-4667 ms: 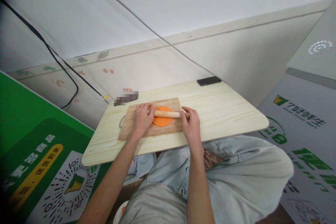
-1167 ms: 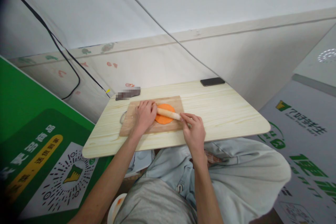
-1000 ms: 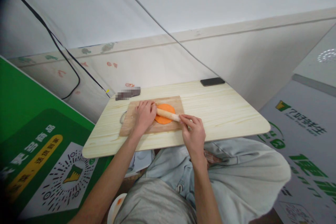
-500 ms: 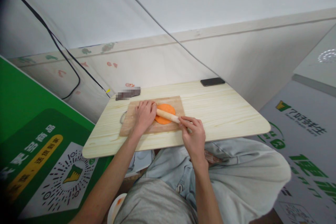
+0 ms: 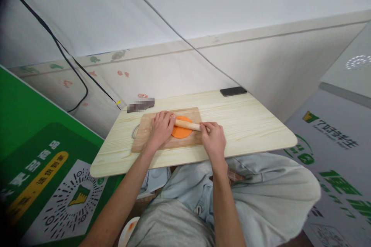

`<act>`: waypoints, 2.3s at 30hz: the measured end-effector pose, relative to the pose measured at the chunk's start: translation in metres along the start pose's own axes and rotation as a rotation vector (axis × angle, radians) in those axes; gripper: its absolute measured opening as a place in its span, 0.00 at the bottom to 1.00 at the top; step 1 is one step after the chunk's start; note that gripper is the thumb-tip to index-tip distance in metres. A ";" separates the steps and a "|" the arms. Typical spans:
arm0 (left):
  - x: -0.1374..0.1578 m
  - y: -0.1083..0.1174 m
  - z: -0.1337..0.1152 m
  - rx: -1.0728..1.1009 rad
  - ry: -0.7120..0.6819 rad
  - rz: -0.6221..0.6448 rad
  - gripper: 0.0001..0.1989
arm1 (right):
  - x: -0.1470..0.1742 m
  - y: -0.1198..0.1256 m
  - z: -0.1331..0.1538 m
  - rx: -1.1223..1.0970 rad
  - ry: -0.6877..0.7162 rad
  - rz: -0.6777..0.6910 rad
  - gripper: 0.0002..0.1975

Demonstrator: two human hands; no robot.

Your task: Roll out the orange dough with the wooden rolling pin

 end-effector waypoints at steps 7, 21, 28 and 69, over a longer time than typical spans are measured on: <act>0.000 -0.002 0.000 0.001 -0.011 -0.010 0.17 | -0.014 -0.014 -0.005 0.025 -0.053 -0.041 0.19; -0.001 -0.002 0.002 0.013 0.024 0.017 0.18 | -0.041 -0.042 0.080 0.289 0.310 0.160 0.26; 0.000 -0.002 0.000 -0.004 -0.001 0.009 0.18 | -0.052 -0.079 0.077 0.542 0.163 0.290 0.21; -0.003 0.003 0.030 0.294 0.314 -0.114 0.21 | -0.015 -0.071 0.092 0.631 0.129 0.240 0.33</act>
Point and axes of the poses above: each hand's wrist, its own x-axis away from the middle knuckle, its own y-axis out of the back of the hand, z = x × y, the point moved 7 cm from there along -x, towards the middle knuckle, and after that the axes turned 3 degrees about -x, right-handed, at the moved point
